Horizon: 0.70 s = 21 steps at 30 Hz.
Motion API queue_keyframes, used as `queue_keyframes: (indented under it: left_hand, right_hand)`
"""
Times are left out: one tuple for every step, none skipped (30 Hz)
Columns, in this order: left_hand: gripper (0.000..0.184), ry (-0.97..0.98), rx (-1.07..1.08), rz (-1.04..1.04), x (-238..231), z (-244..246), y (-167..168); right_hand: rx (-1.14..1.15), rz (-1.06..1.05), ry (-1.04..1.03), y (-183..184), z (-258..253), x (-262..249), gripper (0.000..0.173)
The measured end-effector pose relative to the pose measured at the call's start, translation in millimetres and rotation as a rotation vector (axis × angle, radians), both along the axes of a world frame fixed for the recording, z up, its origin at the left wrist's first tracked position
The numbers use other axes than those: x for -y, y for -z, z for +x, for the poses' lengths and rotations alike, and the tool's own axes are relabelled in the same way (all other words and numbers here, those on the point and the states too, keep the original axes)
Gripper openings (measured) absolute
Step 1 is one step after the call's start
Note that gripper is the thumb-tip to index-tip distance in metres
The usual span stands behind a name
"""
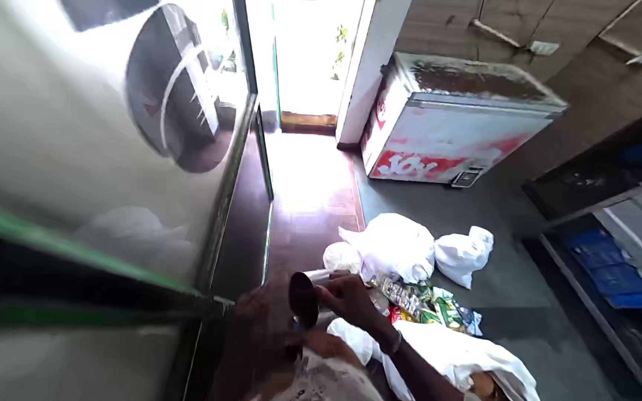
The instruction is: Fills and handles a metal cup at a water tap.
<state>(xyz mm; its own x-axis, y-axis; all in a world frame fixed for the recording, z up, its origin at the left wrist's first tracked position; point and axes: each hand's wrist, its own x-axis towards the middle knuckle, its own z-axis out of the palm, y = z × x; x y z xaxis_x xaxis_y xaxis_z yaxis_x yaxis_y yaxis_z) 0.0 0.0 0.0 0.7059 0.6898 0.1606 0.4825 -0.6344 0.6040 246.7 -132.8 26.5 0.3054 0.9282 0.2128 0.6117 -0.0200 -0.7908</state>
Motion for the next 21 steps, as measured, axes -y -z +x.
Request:
queue_keyframes:
  left_hand:
    - [0.039, 0.110, -0.068, 0.076, -29, 47, -20]
    - [0.039, 0.221, -0.134, 0.130, -54, 91, -35]
    - [0.039, 0.326, -0.176, 0.146, -78, 132, -46]
    - [0.039, 0.403, -0.190, 0.132, -102, 168, -54]
    - [0.040, 0.454, -0.180, 0.099, -125, 202, -58]
    - [0.039, 0.481, -0.158, 0.079, -149, 234, -59]
    - [0.039, 0.491, -0.134, 0.071, -174, 266, -54]
    - [0.040, 0.483, -0.123, 0.065, -197, 298, -46]
    - [0.042, 0.470, -0.127, 0.056, -219, 330, -35]
    - [0.042, 0.464, -0.152, 0.049, -240, 362, -24]
    - [0.041, 0.469, -0.183, 0.019, -261, 394, -12]
    - [0.039, 0.486, -0.222, -0.038, -282, 428, -2]
    - [0.036, 0.508, -0.274, -0.121, -303, 462, 5]
    - [0.033, 0.526, -0.325, -0.222, -321, 494, 10]
    - [0.033, 0.542, -0.361, -0.325, -338, 527, 14]
    - [0.039, 0.565, -0.401, -0.428, -357, 564, 16]
    - [0.044, 0.590, -0.426, -0.529, -372, 597, 20]
    - [0.046, 0.600, -0.420, -0.662, -380, 626, 24]
    - [0.045, 0.589, -0.394, -0.842, -381, 652, 25]
    - [0.044, 0.574, -0.365, -1.059, -378, 679, 16]
    - [0.044, 0.548, -0.352, -1.281, -372, 708, 2]
  right_hand:
    - [0.084, -0.016, -0.035, -1, 17, -23, 0.048]
    - [0.144, -0.004, -0.062, -5, 36, -44, 0.047]
    - [0.174, 0.021, -0.074, -11, 56, -65, 0.046]
    - [0.171, 0.044, -0.069, -19, 78, -85, 0.046]
    - [0.138, 0.066, -0.050, -26, 101, -103, 0.046]
    - [0.091, 0.091, -0.014, -30, 126, -120, 0.047]
    - [0.054, 0.125, 0.031, -31, 152, -137, 0.048]
    - [0.035, 0.168, 0.077, -28, 179, -153, 0.048]
    - [0.032, 0.209, 0.124, -24, 205, -168, 0.047]
    - [0.048, 0.240, 0.174, -19, 231, -182, 0.046]
    - [0.072, 0.268, 0.224, -14, 258, -197, 0.044]
    - [0.099, 0.296, 0.275, -9, 285, -213, 0.043]
    - [0.129, 0.322, 0.328, -4, 312, -229, 0.042]
    - [0.159, 0.347, 0.380, 1, 339, -243, 0.041]
    - [0.197, 0.366, 0.431, 4, 367, -258, 0.041]
    - [0.250, 0.384, 0.481, 3, 399, -274, 0.040]
    - [0.303, 0.396, 0.528, -2, 428, -289, 0.039]
    - [0.345, 0.410, 0.564, -9, 454, -299, 0.037]
    - [0.386, 0.419, 0.598, -18, 479, -305, 0.035]
    - [0.421, 0.424, 0.636, -28, 504, -309, 0.033]
    - [0.463, 0.422, 0.689, -39, 528, -310, 0.031]
